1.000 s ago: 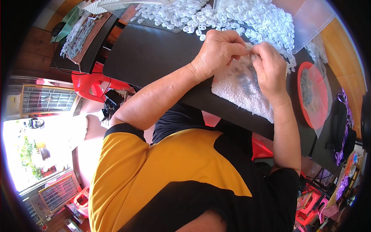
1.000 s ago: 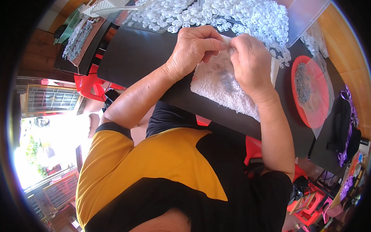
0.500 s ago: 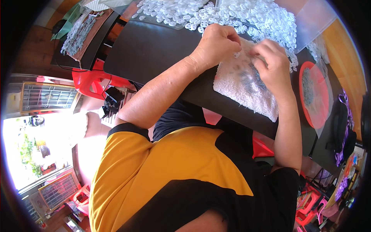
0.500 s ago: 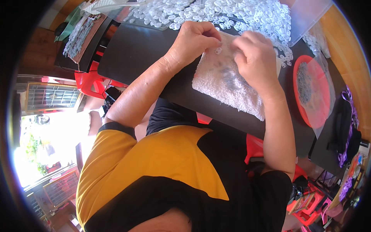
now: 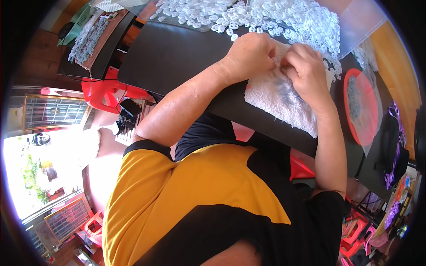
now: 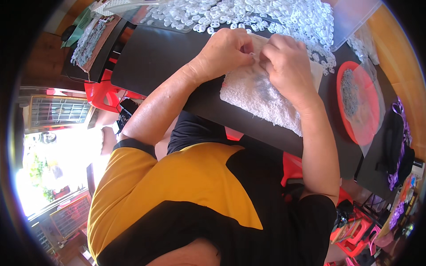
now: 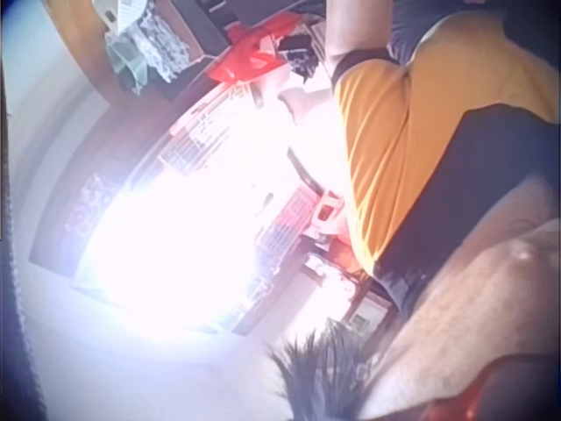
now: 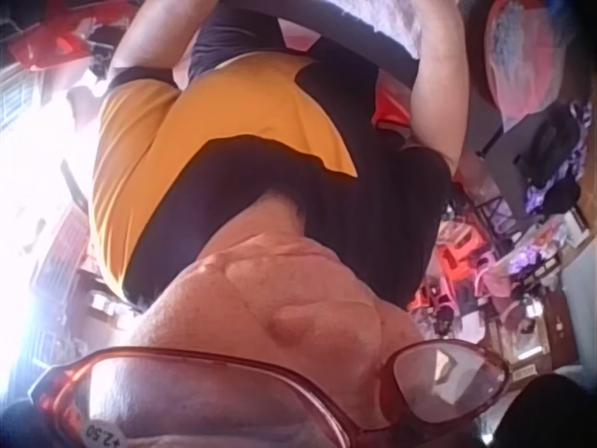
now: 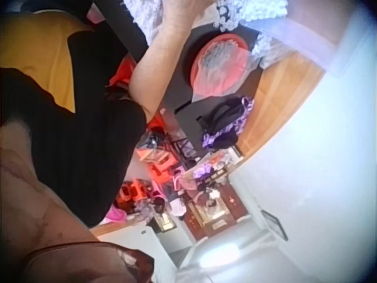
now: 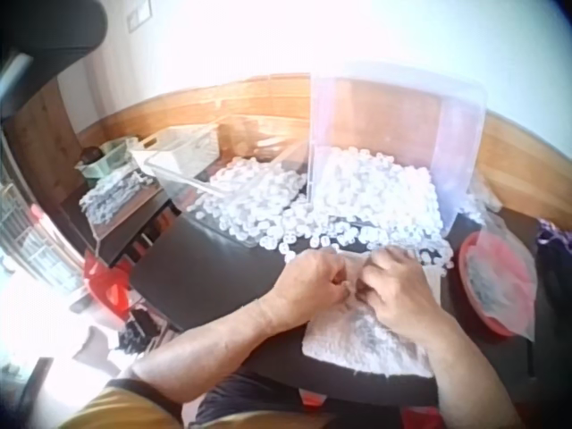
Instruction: Assembling small white plastic components by hand at a workstation.
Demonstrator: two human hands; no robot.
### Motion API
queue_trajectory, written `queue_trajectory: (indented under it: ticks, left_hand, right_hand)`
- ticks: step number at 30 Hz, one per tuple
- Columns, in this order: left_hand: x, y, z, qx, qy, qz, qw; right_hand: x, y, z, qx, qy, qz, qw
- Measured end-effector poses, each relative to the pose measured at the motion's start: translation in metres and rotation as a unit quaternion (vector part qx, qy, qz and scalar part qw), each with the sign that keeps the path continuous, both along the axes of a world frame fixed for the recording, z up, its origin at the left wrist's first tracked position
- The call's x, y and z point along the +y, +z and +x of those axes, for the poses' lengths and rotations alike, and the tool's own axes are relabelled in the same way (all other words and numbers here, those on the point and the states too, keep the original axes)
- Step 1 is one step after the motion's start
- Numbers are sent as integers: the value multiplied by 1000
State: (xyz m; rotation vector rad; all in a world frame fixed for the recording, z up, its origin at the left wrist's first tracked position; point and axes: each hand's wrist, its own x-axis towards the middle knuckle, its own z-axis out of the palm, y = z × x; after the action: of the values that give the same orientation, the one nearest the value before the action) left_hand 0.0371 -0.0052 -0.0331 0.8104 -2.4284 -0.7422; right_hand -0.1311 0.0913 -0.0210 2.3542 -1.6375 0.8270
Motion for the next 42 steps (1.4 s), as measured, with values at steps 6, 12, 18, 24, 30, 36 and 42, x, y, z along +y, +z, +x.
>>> queue_trajectory:
  ticks: [6,12,18,24,30,36,42]
  left_hand:
    - [2,-7,-4,103,-34,-63,992]
    - [7,19,3,168,-55,234,956]
    - [9,29,8,173,-79,430,883]
    - [5,24,7,216,-85,525,819]
    - [7,21,3,231,-46,504,831]
    - [5,18,3,209,-51,419,882]
    - [0,-3,-2,73,-106,-111,985]
  right_hand:
    - [1,12,-3,-129,-9,7,992]
    - [3,15,2,-103,-7,-56,993]
    - [8,18,4,-124,5,-54,991]
    - [10,13,9,-361,19,91,928]
    - [10,10,13,-311,8,7,950]
    - [10,10,10,-237,-7,-22,971]
    - [9,11,0,-294,-50,-20,954]
